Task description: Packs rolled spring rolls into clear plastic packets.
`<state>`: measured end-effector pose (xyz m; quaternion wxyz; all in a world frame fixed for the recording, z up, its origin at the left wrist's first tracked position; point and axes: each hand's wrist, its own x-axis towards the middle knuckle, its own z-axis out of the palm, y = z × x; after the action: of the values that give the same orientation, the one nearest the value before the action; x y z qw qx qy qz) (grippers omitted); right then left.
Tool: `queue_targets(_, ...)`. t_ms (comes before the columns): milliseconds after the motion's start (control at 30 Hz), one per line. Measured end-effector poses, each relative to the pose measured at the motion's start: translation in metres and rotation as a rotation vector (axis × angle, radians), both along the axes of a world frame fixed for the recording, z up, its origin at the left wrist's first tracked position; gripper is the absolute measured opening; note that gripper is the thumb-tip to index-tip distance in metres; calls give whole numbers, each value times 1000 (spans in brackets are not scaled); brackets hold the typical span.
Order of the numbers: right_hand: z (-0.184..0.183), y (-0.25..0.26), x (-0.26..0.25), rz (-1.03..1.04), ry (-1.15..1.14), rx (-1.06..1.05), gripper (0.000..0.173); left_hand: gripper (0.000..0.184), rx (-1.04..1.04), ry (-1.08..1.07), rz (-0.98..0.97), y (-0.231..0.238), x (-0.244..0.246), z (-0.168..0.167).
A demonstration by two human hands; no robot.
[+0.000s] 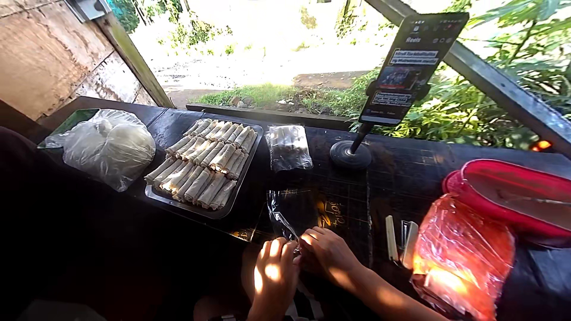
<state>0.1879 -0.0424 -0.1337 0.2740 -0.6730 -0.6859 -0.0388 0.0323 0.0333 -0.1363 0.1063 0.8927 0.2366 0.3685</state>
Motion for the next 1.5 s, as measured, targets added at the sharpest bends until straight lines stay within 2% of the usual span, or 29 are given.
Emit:
queue_targets(67, 0, 0, 0, -2, -37, 25, 17, 12, -5, -2, 8, 2, 6, -3)
queue_targets(167, 0, -1, -1, -27, -59, 44, 17, 13, -25, 14, 1, 3, 10, -4)
queue_targets(333, 8, 0, -5, -91, -2, -18, 19, 7, -3, -94, -75, 4, 11, -6)
queue_targets(500, 13, 7, -7, -161, -2, -12, 8, 8, 0, -136, -62, 6, 4, 2)
queue_targets(567, 17, 13, -3, -190, -9, -44, 9, 10, -5, -116, -67, 5, 0, 5)
queue_targets(667, 21, 21, 6, -202, -62, 18, 9, 11, -24, -85, 2, 9, -6, 3)
queue_targets(800, 30, 34, 20, -108, -117, 195, 7, 15, -20, -168, 159, 18, -12, 11)
queue_targets(900, 34, 42, 34, 89, -107, 89, 15, 17, 92, -151, 125, 26, -10, 0)
queue_targets(967, 41, 50, 43, 214, -3, -85, 40, 22, 104, -62, 47, 34, -7, -14)
queue_targets(1000, 47, 57, 45, 255, 32, -125, 48, 23, 86, -30, 9, 38, -5, -20)
queue_targets(1067, 64, 76, 44, 317, 82, -123, 50, 23, 90, -11, -62, 49, 2, -29)
queue_targets(1200, 103, 126, 26, 388, 91, -186, 28, 30, -97, -8, -177, 68, 17, -25)
queue_targets(1300, 118, 167, 7, 440, 1, -255, 23, 32, -194, -81, -158, 76, 23, -26)
queue_targets(1400, 127, 206, -3, 388, -129, -296, 29, 31, -243, -132, -170, 78, 21, -29)
queue_targets(1500, 126, 245, 7, 291, -163, -345, 35, 29, -258, -151, -184, 78, 21, -28)
